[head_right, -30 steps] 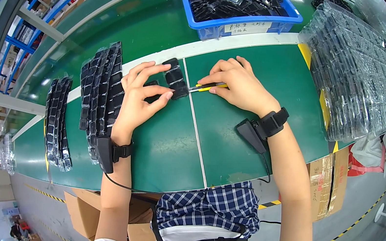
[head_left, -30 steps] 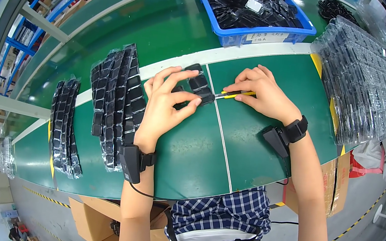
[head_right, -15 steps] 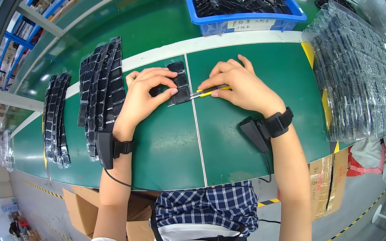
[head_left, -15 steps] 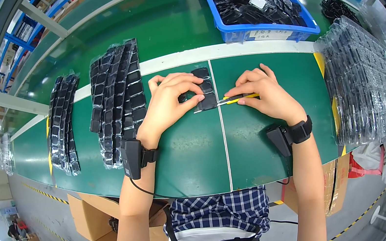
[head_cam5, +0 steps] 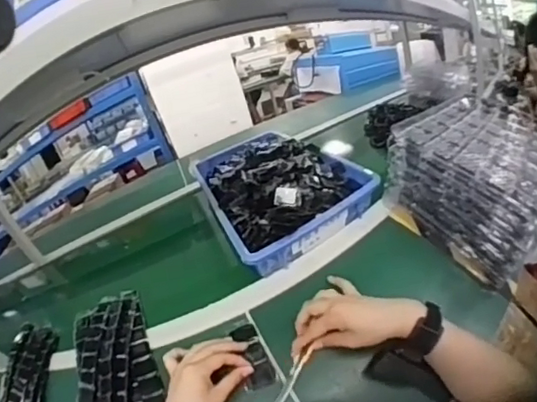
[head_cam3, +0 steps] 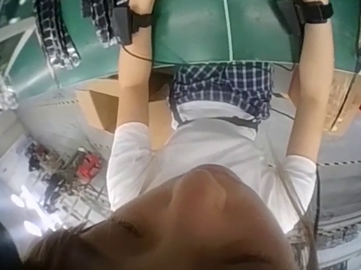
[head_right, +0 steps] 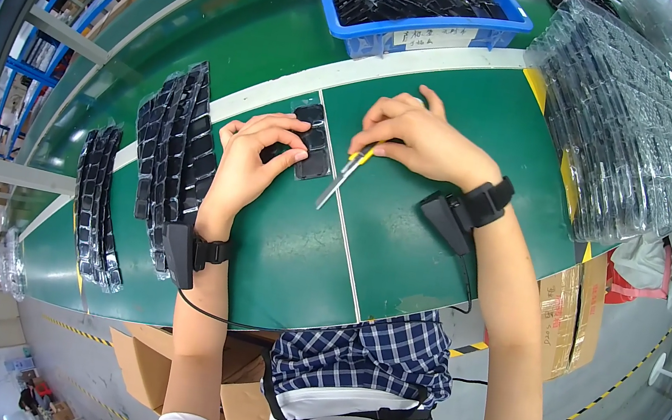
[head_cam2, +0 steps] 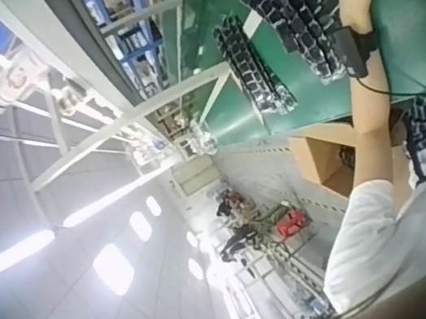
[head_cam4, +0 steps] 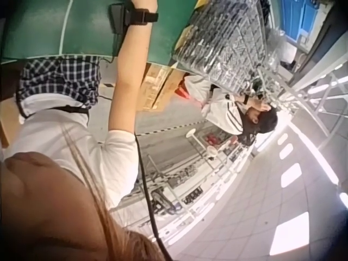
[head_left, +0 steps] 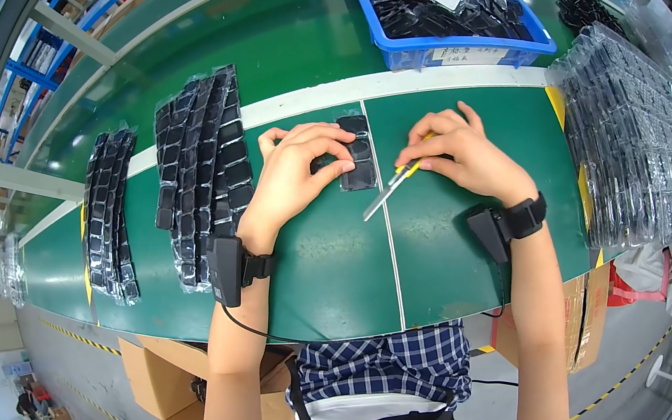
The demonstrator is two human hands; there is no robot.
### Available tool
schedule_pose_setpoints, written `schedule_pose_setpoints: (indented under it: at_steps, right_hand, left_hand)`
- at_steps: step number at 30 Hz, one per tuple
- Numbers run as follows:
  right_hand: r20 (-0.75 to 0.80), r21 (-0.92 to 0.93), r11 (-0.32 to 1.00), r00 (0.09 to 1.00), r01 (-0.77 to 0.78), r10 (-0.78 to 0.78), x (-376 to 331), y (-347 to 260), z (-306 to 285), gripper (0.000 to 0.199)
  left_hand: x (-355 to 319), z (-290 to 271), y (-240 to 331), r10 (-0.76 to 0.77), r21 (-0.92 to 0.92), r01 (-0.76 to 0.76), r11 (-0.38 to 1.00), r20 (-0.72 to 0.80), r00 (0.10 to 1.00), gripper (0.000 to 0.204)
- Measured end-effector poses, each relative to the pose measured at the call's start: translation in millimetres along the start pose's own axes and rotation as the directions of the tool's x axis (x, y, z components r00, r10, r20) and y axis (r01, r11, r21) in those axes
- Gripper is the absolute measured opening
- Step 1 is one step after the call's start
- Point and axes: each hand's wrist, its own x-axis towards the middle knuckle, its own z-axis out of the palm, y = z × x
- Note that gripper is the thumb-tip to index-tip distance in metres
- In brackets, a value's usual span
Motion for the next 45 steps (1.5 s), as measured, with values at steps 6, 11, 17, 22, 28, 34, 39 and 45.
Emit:
schedule_pose_setpoints:
  at_steps: [6, 11, 17, 22, 28, 34, 39, 45]
  right_hand:
    - [-0.085, 0.043, 0.998, 0.995, -0.054, 0.058, -8.2, 6.7, -9.2, 0.028]
    - [-0.188, 0.047, 0.998, 0.981, -0.036, 0.044, -1.2, 8.2, 2.5, 0.032]
    - [-0.2, 0.008, 0.999, 0.979, -0.033, 0.034, 3.1, 1.8, 11.7, 0.032]
    - [-0.186, -0.008, 1.0, 0.982, -0.02, 0.018, 3.6, 0.4, 11.4, 0.032]
    - [-0.119, -0.028, 0.999, 0.993, -0.023, 0.019, 1.1, -4.6, 6.1, 0.031]
    - [-0.051, 0.013, 0.999, 0.998, -0.031, 0.032, -0.1, -6.0, 7.5, 0.03]
    - [-0.042, 0.017, 1.0, 0.999, -0.024, 0.025, -0.2, -5.9, 7.4, 0.03]
    - [-0.055, -0.024, 1.0, 0.998, -0.001, 0.0, 9.8, -10.3, 13.4, 0.028]
  left_hand:
    - [1.2, -19.0, -19.4, -0.008, -0.015, 0.005, 1.0, -0.206, 0.979, 0.009]
    - [-12.8, -34.4, -29.4, -0.077, 0.067, 0.094, 0.993, -0.218, 0.973, 0.009]
    - [-12.9, -30.3, 1.7, 0.083, 0.136, -0.065, 0.989, -0.132, 0.988, 0.028]
    - [-12.2, -15.1, 14.9, 0.135, 0.191, -0.129, 0.973, -0.017, 0.991, 0.027]
    - [-6.8, -9.5, 10.4, 0.187, 0.19, -0.166, 0.968, -0.1, 0.977, 0.017]
    - [-4.1, 4.3, 1.8, 0.134, 0.237, -0.095, 0.967, -0.151, 0.979, 0.01]
    - [-3.3, 5.4, 0.2, 0.116, 0.2, -0.085, 0.976, -0.15, 0.982, 0.011]
    - [-1.3, 4.5, -1.6, 0.092, 0.188, -0.067, 0.98, -0.129, 0.987, 0.013]
